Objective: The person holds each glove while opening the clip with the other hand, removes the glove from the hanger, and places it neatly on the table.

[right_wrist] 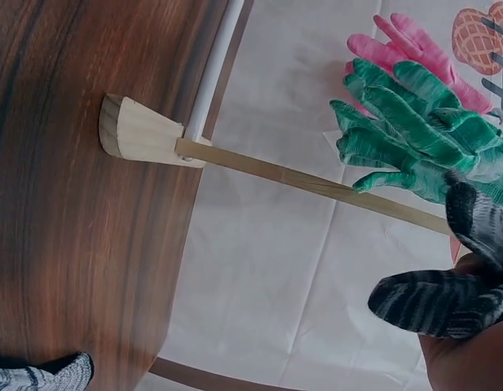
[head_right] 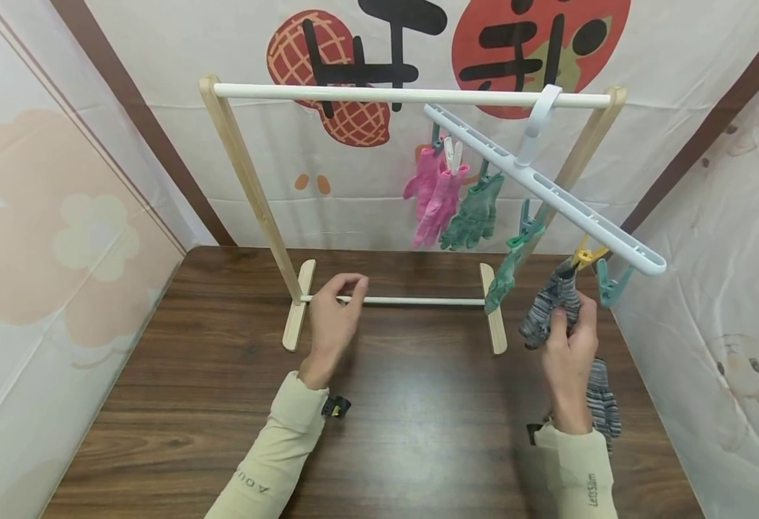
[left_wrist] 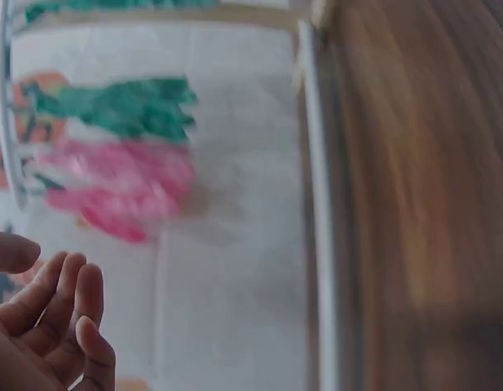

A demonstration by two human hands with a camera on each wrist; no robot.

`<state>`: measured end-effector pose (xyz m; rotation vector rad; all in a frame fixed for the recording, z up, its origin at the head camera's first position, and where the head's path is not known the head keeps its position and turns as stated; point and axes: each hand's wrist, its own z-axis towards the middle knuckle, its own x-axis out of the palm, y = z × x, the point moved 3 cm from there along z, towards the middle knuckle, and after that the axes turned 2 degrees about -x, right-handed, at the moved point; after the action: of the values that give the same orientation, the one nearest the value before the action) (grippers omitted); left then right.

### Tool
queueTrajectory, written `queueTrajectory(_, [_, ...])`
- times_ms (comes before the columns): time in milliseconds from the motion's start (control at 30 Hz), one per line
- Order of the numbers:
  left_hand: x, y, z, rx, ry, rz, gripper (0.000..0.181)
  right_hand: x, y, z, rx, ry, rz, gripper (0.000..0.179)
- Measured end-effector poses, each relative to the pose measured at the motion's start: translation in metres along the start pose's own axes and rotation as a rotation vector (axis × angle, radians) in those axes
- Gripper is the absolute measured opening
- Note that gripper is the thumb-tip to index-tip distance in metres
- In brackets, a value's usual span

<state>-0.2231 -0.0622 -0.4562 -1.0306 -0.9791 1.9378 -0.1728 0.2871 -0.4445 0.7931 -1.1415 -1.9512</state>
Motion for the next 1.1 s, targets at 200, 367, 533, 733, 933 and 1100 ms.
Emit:
queueTrajectory(200, [0.023,-0.048,-0.004,0.130,0.084,-0.073,0.013,-0.001,0.004,-0.007,0.005,-0.002,-0.074,0.026])
queueTrajectory(367, [0.039,-0.083,-0.007,0.189,0.142,-0.138,0.013,-0.001,0.006,-0.010,-0.037,-0.009,-0.076,0.026])
queueTrajectory(533, [0.054,-0.115,-0.012,0.264,0.202,-0.182,0.013,-0.001,0.007,-0.012,-0.072,-0.032,-0.092,0.032])
queueTrajectory(733, [0.073,-0.152,-0.022,0.366,0.276,-0.139,0.015,-0.001,0.009,-0.014,-0.091,-0.069,-0.190,0.035])
queueTrajectory(933, [0.093,-0.184,-0.030,0.428,0.331,-0.085,0.022,-0.001,0.008,-0.018,-0.129,-0.075,-0.304,0.034])
queueTrajectory(1100, [0.107,-0.201,-0.034,0.436,0.387,-0.010,0.029,0.000,0.008,-0.019,-0.219,-0.039,-0.321,0.031])
